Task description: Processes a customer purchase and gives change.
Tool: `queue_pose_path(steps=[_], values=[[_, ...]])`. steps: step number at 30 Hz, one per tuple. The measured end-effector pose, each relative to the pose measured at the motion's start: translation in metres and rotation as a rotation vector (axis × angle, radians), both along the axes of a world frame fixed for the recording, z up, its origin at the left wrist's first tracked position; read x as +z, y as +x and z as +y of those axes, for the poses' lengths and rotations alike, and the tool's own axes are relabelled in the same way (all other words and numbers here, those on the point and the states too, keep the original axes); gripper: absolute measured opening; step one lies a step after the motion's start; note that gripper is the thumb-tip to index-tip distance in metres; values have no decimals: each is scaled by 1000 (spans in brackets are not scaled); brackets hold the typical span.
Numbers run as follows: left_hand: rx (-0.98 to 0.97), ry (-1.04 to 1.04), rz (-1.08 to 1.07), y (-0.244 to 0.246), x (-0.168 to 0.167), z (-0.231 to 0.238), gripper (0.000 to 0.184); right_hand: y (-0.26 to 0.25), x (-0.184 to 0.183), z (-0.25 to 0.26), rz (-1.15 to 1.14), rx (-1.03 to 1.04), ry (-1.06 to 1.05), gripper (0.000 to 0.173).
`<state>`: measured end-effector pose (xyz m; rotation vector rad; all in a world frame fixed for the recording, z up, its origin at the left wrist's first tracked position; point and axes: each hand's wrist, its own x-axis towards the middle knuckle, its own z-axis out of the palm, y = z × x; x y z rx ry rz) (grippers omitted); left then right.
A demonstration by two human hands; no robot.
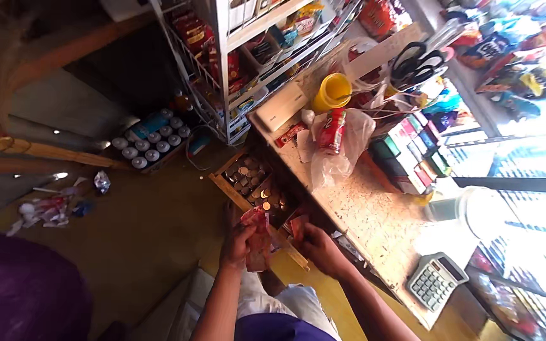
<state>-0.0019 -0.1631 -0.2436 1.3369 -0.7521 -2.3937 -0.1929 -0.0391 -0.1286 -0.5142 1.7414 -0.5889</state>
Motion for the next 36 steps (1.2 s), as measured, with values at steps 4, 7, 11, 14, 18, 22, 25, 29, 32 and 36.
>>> queue_pose_path(steps=[4,7,11,14,18,22,25,29,32,36], values=[[-12,12,6,-42,15,-2,24,6,11,105,29,92,292,23],[-11,3,79,-78,10,-1,22,25,10,178,-47,29,403,21],[5,54,119,-117,8,0,25,48,5,232,-162,-110,410,28],[-108,14,112,-118,7,-3,31,51,13,238,-186,-109,319,29],[-228,-335,-70,-96,38,2,42,37,32,228,-29,-286,60,23],[-322,-682,7,-87,121,49,31,9,76,178,199,-397,-171,37],[-523,-779,95,-100,169,90,30,-6,99,143,269,-327,-199,56],[-722,-816,162,-121,203,122,43,-10,111,133,283,-438,-359,50],[-691,-631,234,-136,217,124,44,-16,110,149,202,-555,-523,38],[-925,-601,306,-161,223,134,52,-4,117,171,242,-855,-605,34]])
